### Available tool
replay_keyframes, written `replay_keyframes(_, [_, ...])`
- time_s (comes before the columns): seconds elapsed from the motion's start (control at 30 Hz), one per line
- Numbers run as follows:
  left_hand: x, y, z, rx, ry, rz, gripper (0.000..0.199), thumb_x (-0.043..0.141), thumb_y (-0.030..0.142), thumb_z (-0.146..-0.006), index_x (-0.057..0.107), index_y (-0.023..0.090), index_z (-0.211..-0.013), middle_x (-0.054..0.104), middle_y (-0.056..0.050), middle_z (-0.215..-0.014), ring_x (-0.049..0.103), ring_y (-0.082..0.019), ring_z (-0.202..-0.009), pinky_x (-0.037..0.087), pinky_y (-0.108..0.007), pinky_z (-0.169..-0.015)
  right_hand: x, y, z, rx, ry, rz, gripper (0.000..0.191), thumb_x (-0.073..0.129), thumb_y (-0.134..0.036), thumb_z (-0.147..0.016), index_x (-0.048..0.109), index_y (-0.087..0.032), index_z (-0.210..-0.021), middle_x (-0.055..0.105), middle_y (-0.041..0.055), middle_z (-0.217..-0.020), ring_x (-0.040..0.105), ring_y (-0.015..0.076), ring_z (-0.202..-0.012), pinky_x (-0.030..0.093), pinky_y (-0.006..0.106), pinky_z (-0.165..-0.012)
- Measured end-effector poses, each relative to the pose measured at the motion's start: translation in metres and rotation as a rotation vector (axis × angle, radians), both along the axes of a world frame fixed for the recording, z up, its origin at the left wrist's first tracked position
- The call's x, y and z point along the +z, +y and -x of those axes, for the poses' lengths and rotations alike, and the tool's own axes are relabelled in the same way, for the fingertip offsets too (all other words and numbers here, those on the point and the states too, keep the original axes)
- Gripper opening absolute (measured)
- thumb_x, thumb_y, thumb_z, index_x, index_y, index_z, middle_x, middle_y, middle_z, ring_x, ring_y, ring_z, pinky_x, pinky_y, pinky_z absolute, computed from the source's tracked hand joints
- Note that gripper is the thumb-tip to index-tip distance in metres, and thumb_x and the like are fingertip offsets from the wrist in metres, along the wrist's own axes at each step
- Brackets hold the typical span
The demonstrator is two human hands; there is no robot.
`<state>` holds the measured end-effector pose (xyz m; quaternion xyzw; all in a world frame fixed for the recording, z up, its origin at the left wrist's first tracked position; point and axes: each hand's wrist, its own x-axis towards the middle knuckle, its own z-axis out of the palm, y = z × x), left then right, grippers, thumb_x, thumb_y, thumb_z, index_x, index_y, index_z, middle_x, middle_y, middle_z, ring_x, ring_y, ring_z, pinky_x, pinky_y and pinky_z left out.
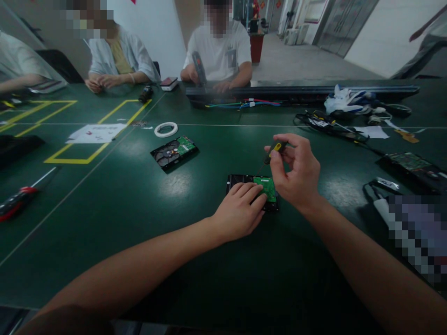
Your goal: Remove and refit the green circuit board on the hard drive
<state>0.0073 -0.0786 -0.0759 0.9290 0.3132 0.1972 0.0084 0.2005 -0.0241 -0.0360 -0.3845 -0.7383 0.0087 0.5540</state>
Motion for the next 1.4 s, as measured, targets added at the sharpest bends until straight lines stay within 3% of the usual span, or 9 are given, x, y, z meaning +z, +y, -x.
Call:
replay_keyframes(0.27, [0.002, -0.001, 0.0, 0.002, 0.003, 0.005, 0.038, 0.057, 0.032, -0.105, 0.062, 0.014, -0.138, 0.062, -0.017, -0.146, 0.056, -0.036, -0.138, 0.046, -0.053, -0.115, -0.005, 0.0, 0.001, 0.007, 0.037, 0.015, 0.042, 0.072, -0.026, -0.097, 0.057, -0.033, -0.137, 0.06, 0.0077, -0.133, 0.075, 0.0259, -0.111, 0.072, 0.041, -0.082])
replay_keyframes(0.47, [0.002, -0.001, -0.001, 0.006, 0.0, 0.008, 0.037, 0.055, 0.032, -0.106, 0.062, 0.015, -0.138, 0.062, -0.017, -0.146, 0.056, -0.035, -0.139, 0.046, -0.053, -0.115, -0.007, 0.003, 0.002, 0.038, 0.056, 0.058, 0.043, 0.069, -0.028, -0.1, 0.053, -0.033, -0.14, 0.066, 0.0062, -0.126, 0.075, 0.0248, -0.109, 0.071, 0.042, -0.086])
replay_keyframes(0.7, [0.002, -0.001, 0.0, 0.001, 0.002, 0.004, 0.038, 0.055, 0.032, -0.106, 0.062, 0.013, -0.137, 0.062, -0.018, -0.145, 0.056, -0.035, -0.138, 0.046, -0.053, -0.115, -0.005, -0.001, 0.004, 0.029, 0.014, 0.024, 0.043, 0.068, -0.026, -0.099, 0.053, -0.031, -0.139, 0.07, 0.0073, -0.131, 0.077, 0.0236, -0.105, 0.067, 0.043, -0.092])
replay_keyframes(0.9, [0.001, 0.0, -0.001, 0.004, -0.001, 0.018, 0.038, 0.055, 0.033, -0.106, 0.061, 0.015, -0.138, 0.062, -0.018, -0.146, 0.056, -0.035, -0.139, 0.046, -0.055, -0.115, -0.008, 0.002, 0.004, 0.034, 0.067, 0.02, 0.042, 0.073, -0.03, -0.096, 0.052, -0.03, -0.133, 0.071, 0.0058, -0.125, 0.077, 0.022, -0.1, 0.067, 0.041, -0.087])
replay_keyframes(1.03, [0.002, -0.001, 0.0, 0.003, -0.004, 0.013, 0.037, 0.056, 0.032, -0.105, 0.062, 0.015, -0.138, 0.062, -0.017, -0.147, 0.056, -0.035, -0.139, 0.046, -0.054, -0.115, -0.008, 0.003, 0.005, 0.072, 0.09, 0.052, 0.046, 0.07, -0.031, -0.098, 0.047, -0.03, -0.138, 0.07, 0.0081, -0.131, 0.077, 0.0225, -0.103, 0.067, 0.042, -0.089])
replay_keyframes(1.17, [0.002, -0.001, 0.0, 0.008, 0.004, 0.012, 0.037, 0.055, 0.033, -0.106, 0.062, 0.015, -0.138, 0.062, -0.017, -0.147, 0.056, -0.035, -0.139, 0.046, -0.053, -0.115, -0.003, -0.001, 0.004, 0.079, 0.05, 0.077, 0.045, 0.068, -0.029, -0.099, 0.051, -0.03, -0.14, 0.069, 0.0085, -0.134, 0.077, 0.0227, -0.105, 0.067, 0.041, -0.091])
replay_keyframes(1.4, [0.001, -0.001, 0.0, 0.001, -0.006, 0.007, 0.038, 0.056, 0.032, -0.106, 0.062, 0.014, -0.138, 0.062, -0.018, -0.147, 0.055, -0.035, -0.14, 0.046, -0.054, -0.116, 0.021, -0.003, -0.003, -0.035, -0.091, -0.042, 0.029, 0.072, -0.028, -0.095, 0.069, -0.03, -0.124, 0.067, 0.0074, -0.118, 0.07, 0.025, -0.103, 0.065, 0.04, -0.076])
